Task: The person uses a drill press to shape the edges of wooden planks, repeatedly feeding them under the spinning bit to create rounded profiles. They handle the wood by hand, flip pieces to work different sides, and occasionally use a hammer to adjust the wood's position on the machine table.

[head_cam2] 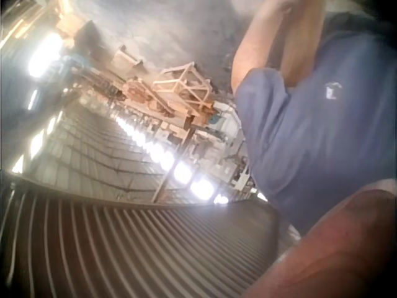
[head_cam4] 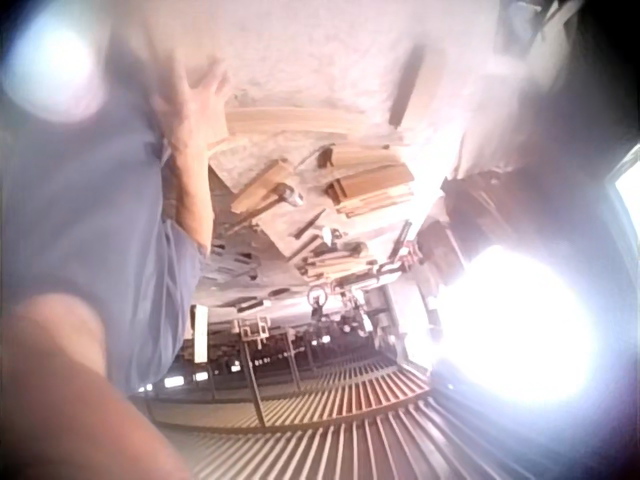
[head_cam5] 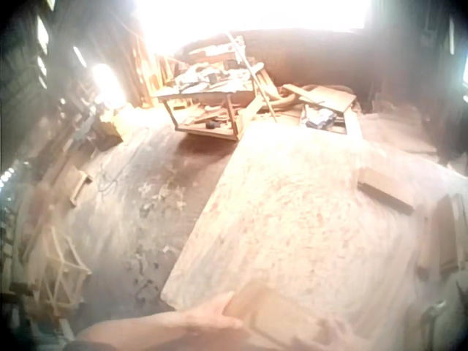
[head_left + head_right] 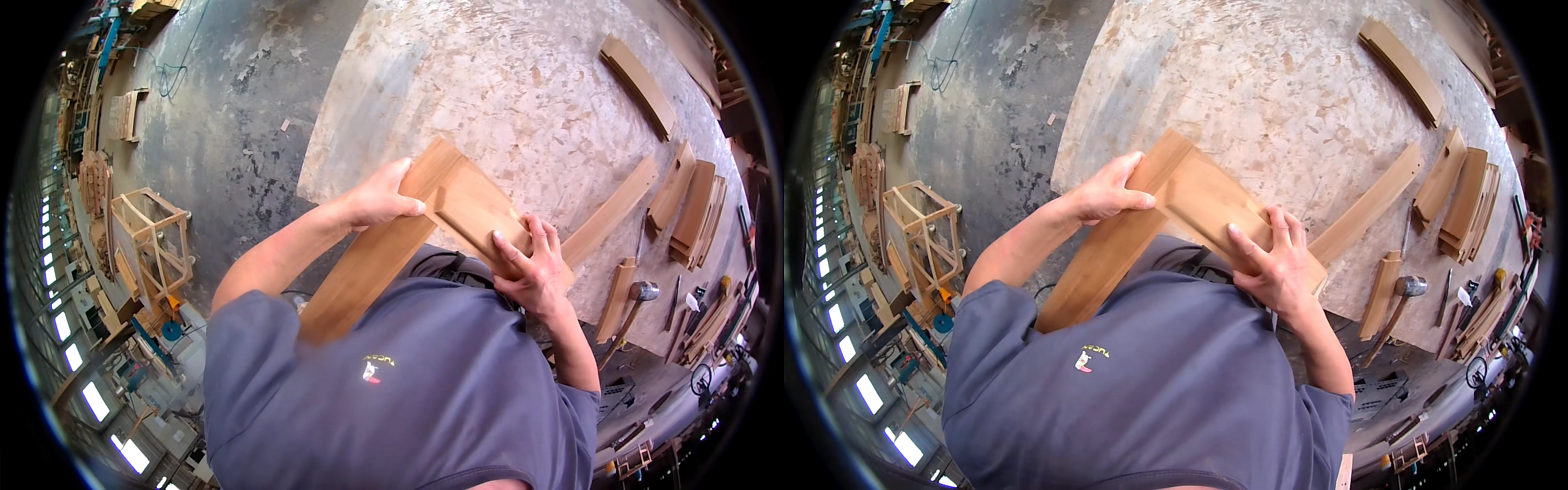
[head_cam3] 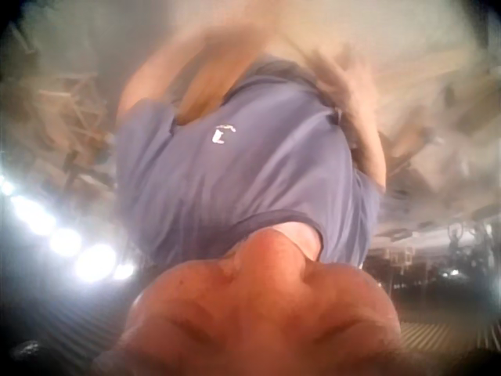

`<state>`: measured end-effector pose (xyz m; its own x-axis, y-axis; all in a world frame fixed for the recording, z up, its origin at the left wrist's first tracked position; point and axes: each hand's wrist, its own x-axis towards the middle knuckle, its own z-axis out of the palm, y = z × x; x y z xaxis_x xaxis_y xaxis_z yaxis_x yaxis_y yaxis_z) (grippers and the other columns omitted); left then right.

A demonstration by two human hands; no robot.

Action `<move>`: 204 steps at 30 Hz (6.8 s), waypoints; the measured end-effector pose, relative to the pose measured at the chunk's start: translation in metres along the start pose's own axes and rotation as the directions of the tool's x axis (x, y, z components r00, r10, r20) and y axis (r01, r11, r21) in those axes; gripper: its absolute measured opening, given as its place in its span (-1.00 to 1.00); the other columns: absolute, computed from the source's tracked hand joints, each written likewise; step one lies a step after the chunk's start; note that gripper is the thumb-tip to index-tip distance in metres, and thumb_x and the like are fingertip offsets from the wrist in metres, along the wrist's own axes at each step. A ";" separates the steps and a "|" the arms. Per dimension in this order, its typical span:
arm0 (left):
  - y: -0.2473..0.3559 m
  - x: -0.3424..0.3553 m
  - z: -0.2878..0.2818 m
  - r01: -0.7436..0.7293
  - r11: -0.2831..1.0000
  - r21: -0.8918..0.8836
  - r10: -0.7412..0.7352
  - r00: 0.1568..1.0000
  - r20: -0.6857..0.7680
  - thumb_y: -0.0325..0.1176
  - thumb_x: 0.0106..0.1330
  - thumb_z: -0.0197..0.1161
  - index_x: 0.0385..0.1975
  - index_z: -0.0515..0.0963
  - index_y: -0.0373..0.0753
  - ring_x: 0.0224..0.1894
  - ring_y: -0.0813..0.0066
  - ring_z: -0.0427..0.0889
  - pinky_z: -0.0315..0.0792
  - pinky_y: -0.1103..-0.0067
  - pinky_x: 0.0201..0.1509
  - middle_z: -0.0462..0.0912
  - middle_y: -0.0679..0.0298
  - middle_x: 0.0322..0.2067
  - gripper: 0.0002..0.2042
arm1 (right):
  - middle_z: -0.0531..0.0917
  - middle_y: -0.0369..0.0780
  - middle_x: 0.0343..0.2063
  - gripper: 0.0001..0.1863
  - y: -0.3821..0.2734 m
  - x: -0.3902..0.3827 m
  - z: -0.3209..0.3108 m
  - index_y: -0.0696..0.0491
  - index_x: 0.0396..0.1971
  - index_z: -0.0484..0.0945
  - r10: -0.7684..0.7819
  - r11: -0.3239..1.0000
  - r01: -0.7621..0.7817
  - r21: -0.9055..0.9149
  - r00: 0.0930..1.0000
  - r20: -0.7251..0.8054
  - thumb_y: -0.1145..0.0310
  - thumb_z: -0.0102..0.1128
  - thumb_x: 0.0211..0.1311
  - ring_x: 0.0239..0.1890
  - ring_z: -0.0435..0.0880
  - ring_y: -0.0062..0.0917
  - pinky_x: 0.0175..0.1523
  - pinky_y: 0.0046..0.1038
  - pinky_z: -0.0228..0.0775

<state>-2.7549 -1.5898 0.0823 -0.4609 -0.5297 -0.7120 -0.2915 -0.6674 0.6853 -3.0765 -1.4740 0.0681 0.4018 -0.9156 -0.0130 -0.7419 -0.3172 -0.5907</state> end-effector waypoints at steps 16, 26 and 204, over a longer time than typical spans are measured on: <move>0.033 -0.051 -0.003 -0.336 0.927 0.168 0.352 0.933 -0.078 -0.50 0.22 0.52 0.34 0.42 -0.39 0.21 0.43 0.59 0.47 0.43 0.35 0.67 0.16 0.12 -0.34 | 0.40 0.18 0.36 -0.35 -0.043 0.004 -0.025 -0.29 0.11 0.75 -0.198 0.941 0.099 -0.323 0.936 -0.291 0.33 0.53 -0.16 0.27 0.48 0.06 0.27 0.06 0.40; 0.077 -0.142 0.026 -0.569 0.425 0.704 0.796 0.606 0.009 -0.60 0.07 0.60 -0.04 0.53 -0.38 -0.12 0.30 0.86 0.66 0.51 -0.03 0.81 0.09 -0.19 -0.54 | 0.58 0.04 0.20 -0.51 -0.053 0.017 -0.035 -0.39 0.18 0.70 -0.408 0.900 0.191 -0.392 0.688 -0.601 0.00 0.52 0.23 0.14 0.60 -0.14 0.21 -0.05 0.50; -0.683 -0.203 0.187 -0.144 0.431 -0.891 -0.826 0.335 -0.454 -0.46 0.16 0.32 -0.47 0.76 -0.21 -0.65 0.39 0.62 0.49 0.41 -0.59 0.68 0.24 -0.61 -0.91 | 0.69 0.00 -0.16 -0.31 -0.075 0.204 0.245 0.14 0.22 0.52 -0.077 0.953 0.009 -0.304 0.975 -0.211 0.10 0.53 0.17 -0.13 0.70 -0.10 -0.08 -0.14 0.58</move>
<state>-2.6195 -0.9286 -0.2128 0.4669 0.1365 -0.8737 0.6874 -0.6776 0.2615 -2.8077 -1.5762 -0.0875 0.3354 -0.9200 0.2025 -0.8662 -0.3857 -0.3176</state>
